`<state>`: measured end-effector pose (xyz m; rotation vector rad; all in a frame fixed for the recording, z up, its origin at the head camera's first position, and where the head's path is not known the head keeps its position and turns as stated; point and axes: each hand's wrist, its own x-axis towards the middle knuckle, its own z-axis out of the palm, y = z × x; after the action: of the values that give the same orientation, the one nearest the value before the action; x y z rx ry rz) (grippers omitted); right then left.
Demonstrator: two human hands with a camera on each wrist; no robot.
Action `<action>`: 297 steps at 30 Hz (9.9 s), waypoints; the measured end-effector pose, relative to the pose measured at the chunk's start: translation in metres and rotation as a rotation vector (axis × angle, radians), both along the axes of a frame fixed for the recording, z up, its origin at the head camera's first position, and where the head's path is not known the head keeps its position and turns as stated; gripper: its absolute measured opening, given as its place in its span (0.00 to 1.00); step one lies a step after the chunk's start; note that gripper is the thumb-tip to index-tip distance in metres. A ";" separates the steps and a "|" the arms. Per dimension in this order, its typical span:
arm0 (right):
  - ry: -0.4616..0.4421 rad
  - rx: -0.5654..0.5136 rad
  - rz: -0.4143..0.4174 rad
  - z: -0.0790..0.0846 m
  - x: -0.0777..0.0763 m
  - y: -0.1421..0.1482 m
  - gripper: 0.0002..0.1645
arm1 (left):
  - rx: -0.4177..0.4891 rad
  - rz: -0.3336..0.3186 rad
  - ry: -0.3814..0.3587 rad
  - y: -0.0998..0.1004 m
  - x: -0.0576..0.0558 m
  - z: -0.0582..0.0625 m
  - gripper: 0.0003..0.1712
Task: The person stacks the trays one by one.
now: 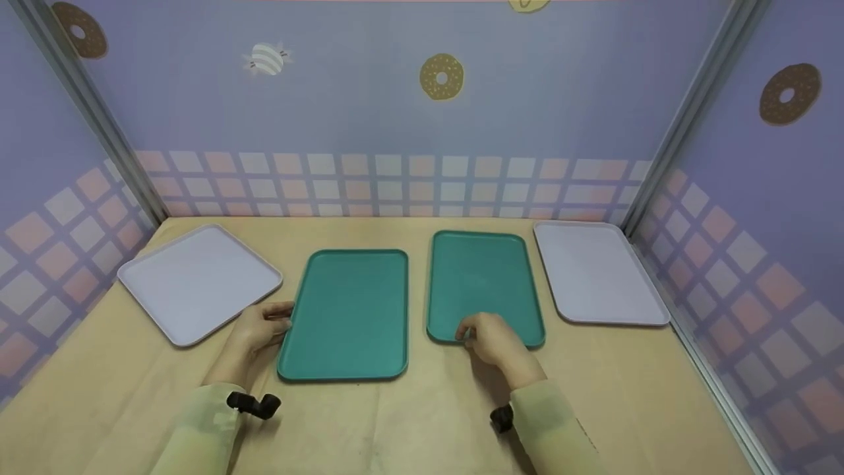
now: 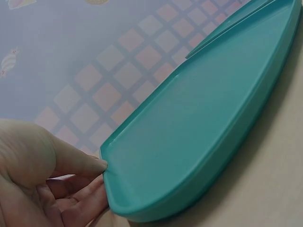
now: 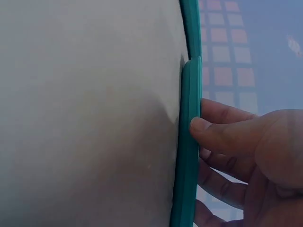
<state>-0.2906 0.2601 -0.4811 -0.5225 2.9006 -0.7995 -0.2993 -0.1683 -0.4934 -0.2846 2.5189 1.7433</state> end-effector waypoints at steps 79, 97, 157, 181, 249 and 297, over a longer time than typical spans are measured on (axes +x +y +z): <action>-0.487 -0.291 -0.473 0.023 -0.043 0.090 0.39 | 0.267 -0.240 -0.263 0.226 -0.027 0.044 0.29; -0.645 -0.521 -0.401 0.018 -0.041 0.118 0.41 | 0.272 -0.274 -0.291 0.203 -0.036 0.039 0.32; -0.687 -1.018 -0.230 0.012 -0.044 -0.012 0.40 | 0.448 -0.179 -0.140 0.041 -0.027 0.028 0.36; -0.599 -0.944 -0.302 0.002 -0.045 -0.087 0.33 | 0.218 0.015 -0.065 -0.004 -0.005 0.022 0.29; -0.381 -0.609 -0.356 -0.011 -0.032 -0.093 0.27 | -0.003 -0.016 0.017 -0.008 -0.005 0.000 0.28; 0.011 0.043 -0.215 -0.008 -0.026 0.167 0.11 | 0.049 -0.035 0.009 -0.008 -0.005 -0.004 0.29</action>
<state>-0.3166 0.4275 -0.4890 -0.2129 3.0127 -0.7577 -0.3039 -0.1763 -0.4973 -0.2294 2.4677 1.7935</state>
